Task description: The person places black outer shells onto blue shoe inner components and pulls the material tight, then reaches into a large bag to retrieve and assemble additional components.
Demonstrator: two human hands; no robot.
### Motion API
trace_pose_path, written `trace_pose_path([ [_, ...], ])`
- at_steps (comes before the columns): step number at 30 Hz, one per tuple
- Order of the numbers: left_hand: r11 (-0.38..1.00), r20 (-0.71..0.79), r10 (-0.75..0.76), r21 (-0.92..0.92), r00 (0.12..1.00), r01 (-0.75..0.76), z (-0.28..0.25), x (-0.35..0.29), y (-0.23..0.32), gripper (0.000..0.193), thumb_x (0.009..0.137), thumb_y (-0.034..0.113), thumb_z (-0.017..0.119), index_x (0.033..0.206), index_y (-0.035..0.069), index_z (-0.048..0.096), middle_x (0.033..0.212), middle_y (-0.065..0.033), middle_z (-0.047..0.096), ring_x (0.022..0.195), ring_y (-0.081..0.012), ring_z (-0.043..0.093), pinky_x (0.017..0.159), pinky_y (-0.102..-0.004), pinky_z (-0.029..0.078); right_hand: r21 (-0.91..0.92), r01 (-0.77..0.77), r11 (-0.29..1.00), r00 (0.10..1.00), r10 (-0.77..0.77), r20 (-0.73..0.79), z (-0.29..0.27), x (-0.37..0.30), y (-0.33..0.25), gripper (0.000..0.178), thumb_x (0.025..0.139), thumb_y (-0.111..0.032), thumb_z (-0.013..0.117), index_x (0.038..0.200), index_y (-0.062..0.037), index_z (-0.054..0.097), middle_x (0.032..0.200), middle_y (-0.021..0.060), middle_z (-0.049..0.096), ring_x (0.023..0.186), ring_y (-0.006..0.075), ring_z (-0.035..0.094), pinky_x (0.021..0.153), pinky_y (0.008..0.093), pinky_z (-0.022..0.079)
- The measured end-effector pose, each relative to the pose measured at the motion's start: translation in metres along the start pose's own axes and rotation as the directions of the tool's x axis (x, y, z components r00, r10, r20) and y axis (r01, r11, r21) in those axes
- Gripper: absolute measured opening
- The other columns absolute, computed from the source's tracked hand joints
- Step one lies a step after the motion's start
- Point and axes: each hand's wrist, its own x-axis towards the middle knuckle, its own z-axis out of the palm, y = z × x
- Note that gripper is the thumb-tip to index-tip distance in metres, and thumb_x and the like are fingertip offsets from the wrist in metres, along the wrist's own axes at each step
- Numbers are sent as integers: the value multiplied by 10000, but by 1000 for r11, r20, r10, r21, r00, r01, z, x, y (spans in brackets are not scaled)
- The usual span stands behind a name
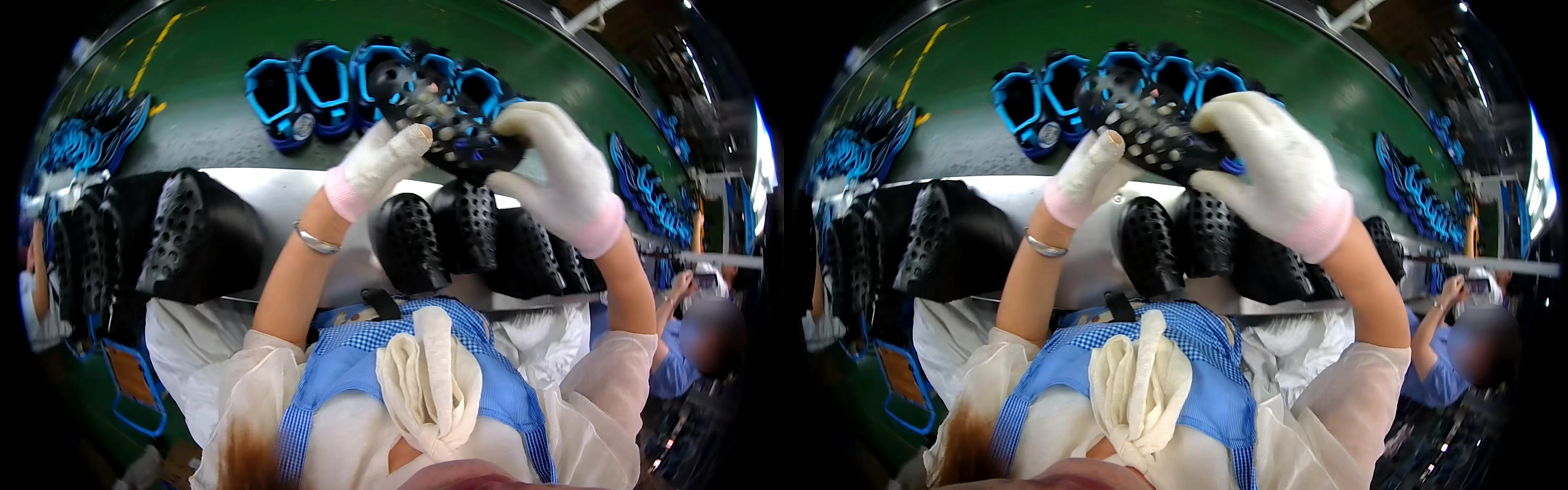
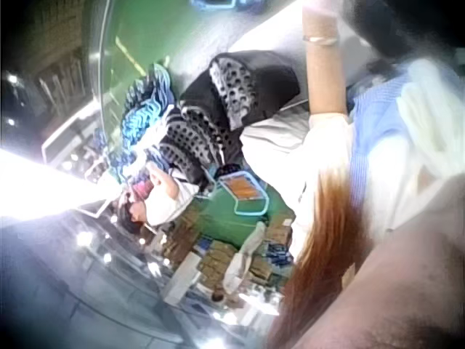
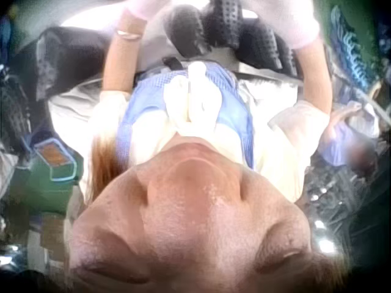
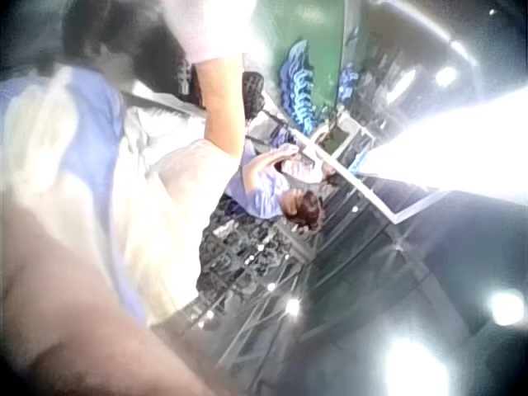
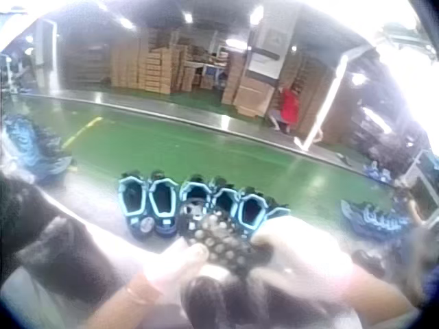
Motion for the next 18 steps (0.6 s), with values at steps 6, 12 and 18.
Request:
trace_pose_path([
  [6,984,-209,141,-74,968,-159,-56,-14,-6,491,938,395,527,1262,33,461,1168,-87,571,1065,-185,565,929,-344,462,179,-171,969,962,126,240,68,49,-5,397,766,-301,665,1058,-51,568,954,144,590,878,288,606,740,365,502],
  [12,964,-475,210,-42,854,-261,-71,-8,-6,371,929,350,566,1129,39,532,1071,-77,599,988,-185,589,894,-354,491,46,-179,983,946,159,281,99,88,0,426,799,-406,597,817,19,589,698,180,603,692,318,620,629,396,510],
  [18,995,-602,-55,-100,797,-7,-81,-7,17,403,903,355,602,1105,8,567,1099,-102,574,902,-187,619,797,-352,536,32,-136,990,948,121,294,117,117,11,450,796,-458,574,688,-22,586,592,155,583,591,325,603,579,409,496],
])
